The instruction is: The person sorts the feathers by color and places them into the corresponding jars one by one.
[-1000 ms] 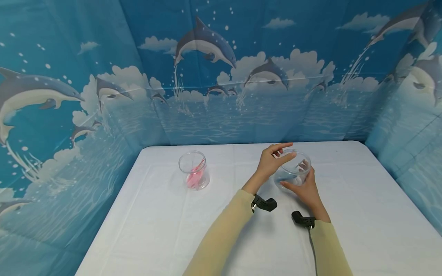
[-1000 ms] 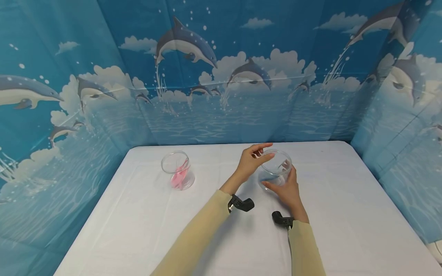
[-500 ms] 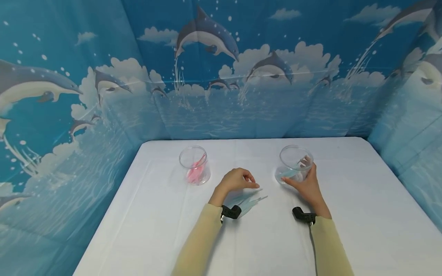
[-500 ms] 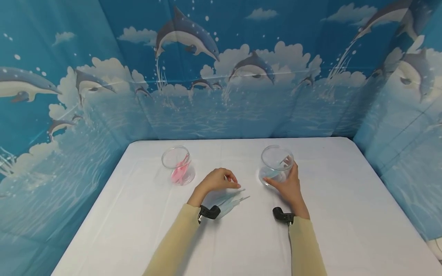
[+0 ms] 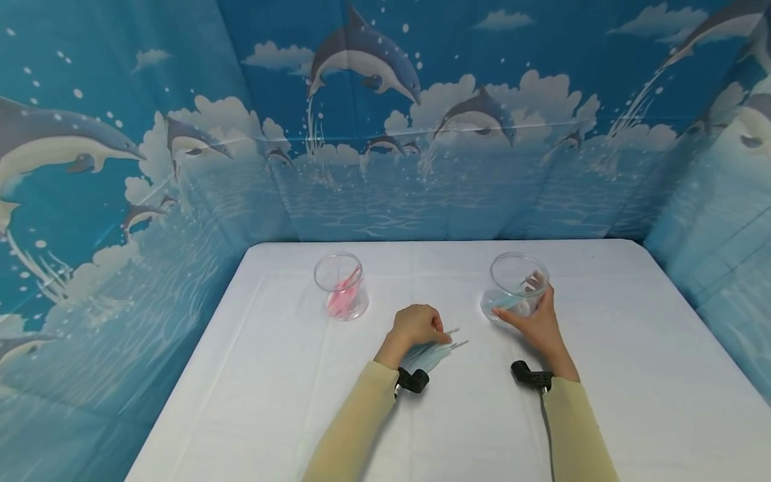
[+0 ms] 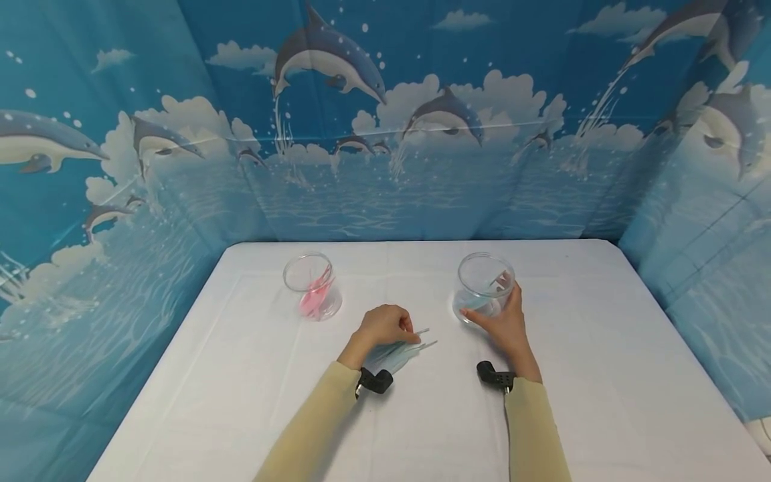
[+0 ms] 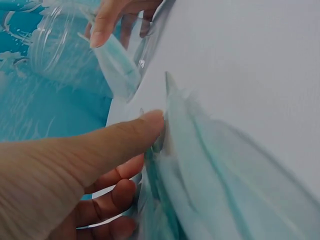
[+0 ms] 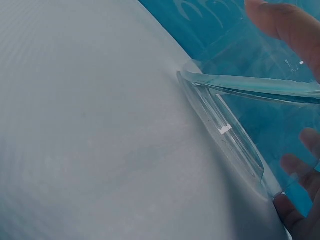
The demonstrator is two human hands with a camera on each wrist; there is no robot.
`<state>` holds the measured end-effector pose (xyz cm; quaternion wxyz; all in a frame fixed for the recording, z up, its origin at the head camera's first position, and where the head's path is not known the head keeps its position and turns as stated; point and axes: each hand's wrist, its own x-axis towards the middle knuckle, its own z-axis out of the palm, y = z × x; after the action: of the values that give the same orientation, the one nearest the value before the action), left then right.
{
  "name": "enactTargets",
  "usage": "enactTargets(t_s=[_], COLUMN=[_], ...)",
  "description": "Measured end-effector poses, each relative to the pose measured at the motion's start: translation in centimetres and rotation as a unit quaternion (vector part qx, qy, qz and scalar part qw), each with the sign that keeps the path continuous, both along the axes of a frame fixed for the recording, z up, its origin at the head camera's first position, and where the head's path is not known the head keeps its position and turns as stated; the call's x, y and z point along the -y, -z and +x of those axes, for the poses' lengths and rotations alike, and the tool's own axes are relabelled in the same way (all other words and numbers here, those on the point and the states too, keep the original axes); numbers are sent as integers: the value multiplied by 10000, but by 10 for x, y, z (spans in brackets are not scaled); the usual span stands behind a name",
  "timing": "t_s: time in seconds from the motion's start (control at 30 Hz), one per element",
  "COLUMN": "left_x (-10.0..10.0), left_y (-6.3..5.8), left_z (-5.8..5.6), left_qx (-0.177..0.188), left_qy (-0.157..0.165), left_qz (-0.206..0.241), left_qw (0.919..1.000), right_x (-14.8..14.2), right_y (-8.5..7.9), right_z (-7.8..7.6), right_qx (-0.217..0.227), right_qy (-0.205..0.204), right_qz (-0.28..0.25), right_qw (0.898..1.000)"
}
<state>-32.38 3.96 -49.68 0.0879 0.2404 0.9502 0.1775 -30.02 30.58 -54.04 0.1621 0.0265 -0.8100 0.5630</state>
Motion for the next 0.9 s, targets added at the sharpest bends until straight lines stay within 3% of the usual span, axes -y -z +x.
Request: enactTargets(t_s=[0.23, 0.47, 0.7, 0.9], left_x=[-4, 1, 6, 2], left_y=[0, -8, -36, -63], left_z=[3, 4, 3, 1], left_qx=[28, 232, 170, 40], left_qy=[-35, -126, -155, -41], left_qz=[-112, 416, 1233, 1922], left_qw=[9999, 9988, 9921, 9813], right_x=[1, 0, 0, 0], right_y=[3, 0, -4, -1], right_z=[0, 0, 2, 1], right_qx=[-15, 20, 83, 102], right_qy=[52, 117, 126, 125], right_qz=[41, 139, 165, 152], right_qw=[10000, 9998, 9998, 9998])
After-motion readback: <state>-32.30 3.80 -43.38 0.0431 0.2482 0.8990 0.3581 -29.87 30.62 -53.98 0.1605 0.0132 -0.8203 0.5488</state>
